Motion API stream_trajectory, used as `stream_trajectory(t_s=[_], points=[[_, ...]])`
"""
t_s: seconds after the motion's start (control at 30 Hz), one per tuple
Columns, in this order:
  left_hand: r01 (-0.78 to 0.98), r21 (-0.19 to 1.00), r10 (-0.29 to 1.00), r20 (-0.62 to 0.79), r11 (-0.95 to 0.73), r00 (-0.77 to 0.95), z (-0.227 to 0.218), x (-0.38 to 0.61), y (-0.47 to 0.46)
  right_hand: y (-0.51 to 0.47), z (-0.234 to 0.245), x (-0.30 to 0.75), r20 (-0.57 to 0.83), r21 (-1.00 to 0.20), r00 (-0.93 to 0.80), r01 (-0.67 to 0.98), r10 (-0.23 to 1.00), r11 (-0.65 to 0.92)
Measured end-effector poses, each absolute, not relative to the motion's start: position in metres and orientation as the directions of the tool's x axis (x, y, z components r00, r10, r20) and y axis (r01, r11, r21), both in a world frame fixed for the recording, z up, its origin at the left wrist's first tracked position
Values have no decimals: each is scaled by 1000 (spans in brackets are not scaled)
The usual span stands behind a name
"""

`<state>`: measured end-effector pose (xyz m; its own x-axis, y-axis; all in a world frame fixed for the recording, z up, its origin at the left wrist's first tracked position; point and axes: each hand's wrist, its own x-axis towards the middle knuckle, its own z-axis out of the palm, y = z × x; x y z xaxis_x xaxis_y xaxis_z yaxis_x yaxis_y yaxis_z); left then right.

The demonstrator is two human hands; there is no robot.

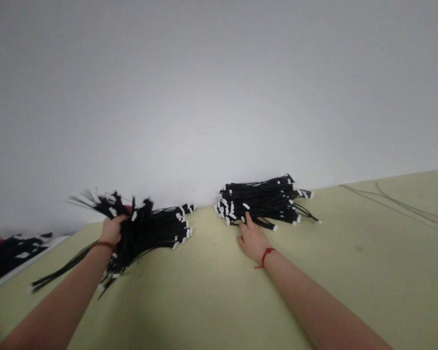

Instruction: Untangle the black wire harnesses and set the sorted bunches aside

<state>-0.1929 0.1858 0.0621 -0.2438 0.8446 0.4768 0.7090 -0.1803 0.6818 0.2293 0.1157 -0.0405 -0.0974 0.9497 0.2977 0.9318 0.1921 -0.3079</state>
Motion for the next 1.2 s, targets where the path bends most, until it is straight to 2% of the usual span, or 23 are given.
stream_trajectory(t_s=[0.1, 0.2, 0.27, 0.37, 0.5, 0.63, 0.73, 0.93, 1.2], points=[[729, 653, 890, 434, -205, -138, 62, -193, 187, 115, -40, 229, 295, -314, -97, 930, 950, 193], [782, 583, 949, 315, -220, 32, 62, -186, 187, 115, -40, 229, 307, -303, -97, 933, 947, 194], [833, 497, 966, 194, -245, 168, 61, -178, 187, 115, -40, 229, 315, -295, -100, 935, 944, 198], [897, 304, 943, 8, -320, 333, 57, -160, 191, 116, -40, 229, 318, -289, -105, 936, 942, 202], [915, 65, 897, -182, -399, 404, 52, -137, 213, 117, -41, 229, 310, -287, -105, 937, 945, 199], [906, -43, 873, -288, -422, 393, 53, -129, 238, 117, -41, 229, 301, -282, -108, 939, 947, 197], [890, -17, 857, -277, -456, 434, 53, -132, 244, 117, -41, 229, 301, -277, -109, 941, 947, 196], [875, 40, 867, -123, -482, 483, 47, -141, 222, 116, -40, 228, 284, -278, -104, 942, 953, 186], [894, -47, 895, 8, -446, 446, 35, -142, 185, 113, -39, 227, 298, -262, -115, 945, 948, 197]])
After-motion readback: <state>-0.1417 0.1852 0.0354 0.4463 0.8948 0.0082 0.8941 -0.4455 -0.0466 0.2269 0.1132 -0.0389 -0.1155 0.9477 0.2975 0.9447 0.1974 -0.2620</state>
